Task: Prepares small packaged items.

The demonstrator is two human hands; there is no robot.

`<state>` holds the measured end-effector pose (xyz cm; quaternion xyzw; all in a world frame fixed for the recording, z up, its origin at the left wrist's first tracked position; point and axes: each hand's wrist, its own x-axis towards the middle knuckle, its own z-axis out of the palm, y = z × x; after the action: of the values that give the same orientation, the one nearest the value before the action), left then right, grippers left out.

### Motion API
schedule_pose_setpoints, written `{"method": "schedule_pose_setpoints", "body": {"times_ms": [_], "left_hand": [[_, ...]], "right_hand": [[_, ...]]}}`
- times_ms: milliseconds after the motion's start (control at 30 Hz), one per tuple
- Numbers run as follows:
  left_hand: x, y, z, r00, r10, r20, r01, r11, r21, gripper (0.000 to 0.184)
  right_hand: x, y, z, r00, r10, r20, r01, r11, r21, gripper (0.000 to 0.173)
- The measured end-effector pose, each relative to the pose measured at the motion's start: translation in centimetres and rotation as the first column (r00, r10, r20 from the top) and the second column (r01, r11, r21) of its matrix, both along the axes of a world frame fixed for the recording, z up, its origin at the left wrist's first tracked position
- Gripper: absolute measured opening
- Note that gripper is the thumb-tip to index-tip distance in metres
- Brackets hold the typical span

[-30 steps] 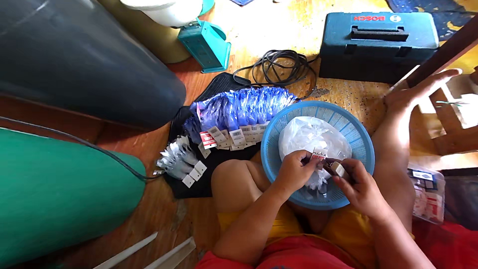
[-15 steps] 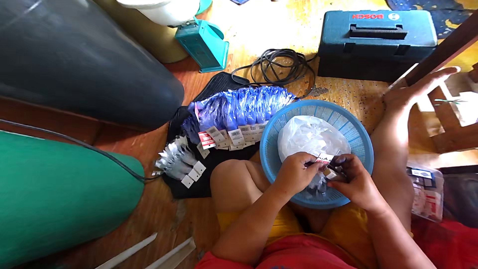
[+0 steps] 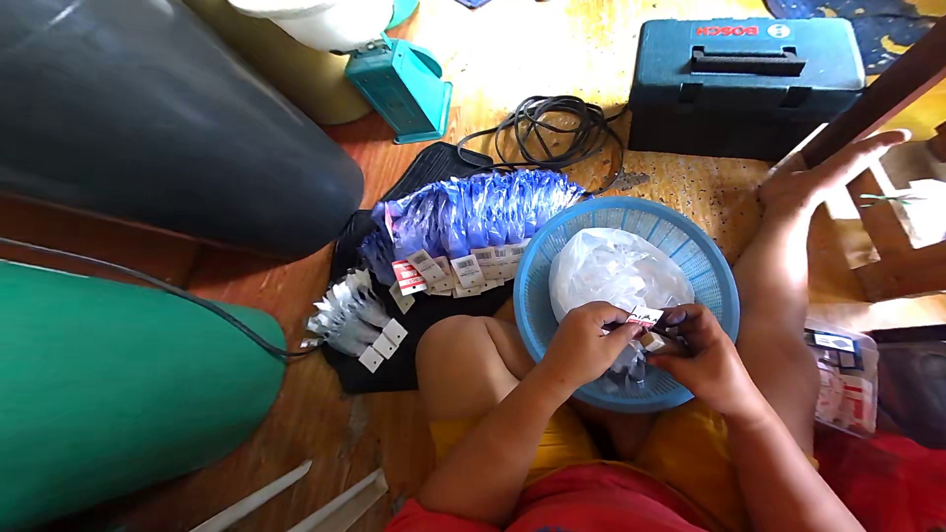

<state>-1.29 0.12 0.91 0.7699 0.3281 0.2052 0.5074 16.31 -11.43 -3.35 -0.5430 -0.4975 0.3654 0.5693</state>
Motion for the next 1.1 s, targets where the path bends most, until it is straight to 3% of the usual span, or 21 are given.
{"method": "schedule_pose_setpoints", "body": {"times_ms": [133,233,600,833,900,1100], "left_hand": [[0.1,-0.2,-0.6,0.993,-0.058,0.102,0.063,0.997,-0.053,0.032],[0.5,-0.8,-0.4,0.997,-0.063,0.043,0.065,0.997,-0.044,0.050],[1.3,-1.2,-1.5,0.997,-0.022,0.072,0.012,0.992,0.123,0.032],[1.0,-0.5,-1.5,0.995,0.000,0.101,0.003,1.000,-0.027,0.036],[0.8,-0.2,-0.7,0.995,0.006,0.096,0.002,0.996,-0.085,0.029],[0.8,0.0,0.8,0.988,0.155,-0.022,-0.156,0.981,-0.111,0.018]], "right_hand": [[-0.1,0.0,-0.1,0.999,-0.042,-0.006,0.042,0.999,0.027,0.056],[-0.2,0.1,-0.2,0.998,-0.058,0.005,0.058,0.997,0.044,0.049],[-0.3,0.4,-0.5,0.994,-0.101,0.046,0.099,0.994,0.045,0.046],[-0.3,0.3,-0.2,0.990,-0.121,0.066,0.122,0.992,-0.014,0.043],[-0.1,0.3,-0.1,0.985,-0.131,0.110,0.134,0.991,-0.020,0.041],[-0.3,0.2,0.0,0.972,-0.124,0.197,0.110,0.990,0.084,0.030]]}}
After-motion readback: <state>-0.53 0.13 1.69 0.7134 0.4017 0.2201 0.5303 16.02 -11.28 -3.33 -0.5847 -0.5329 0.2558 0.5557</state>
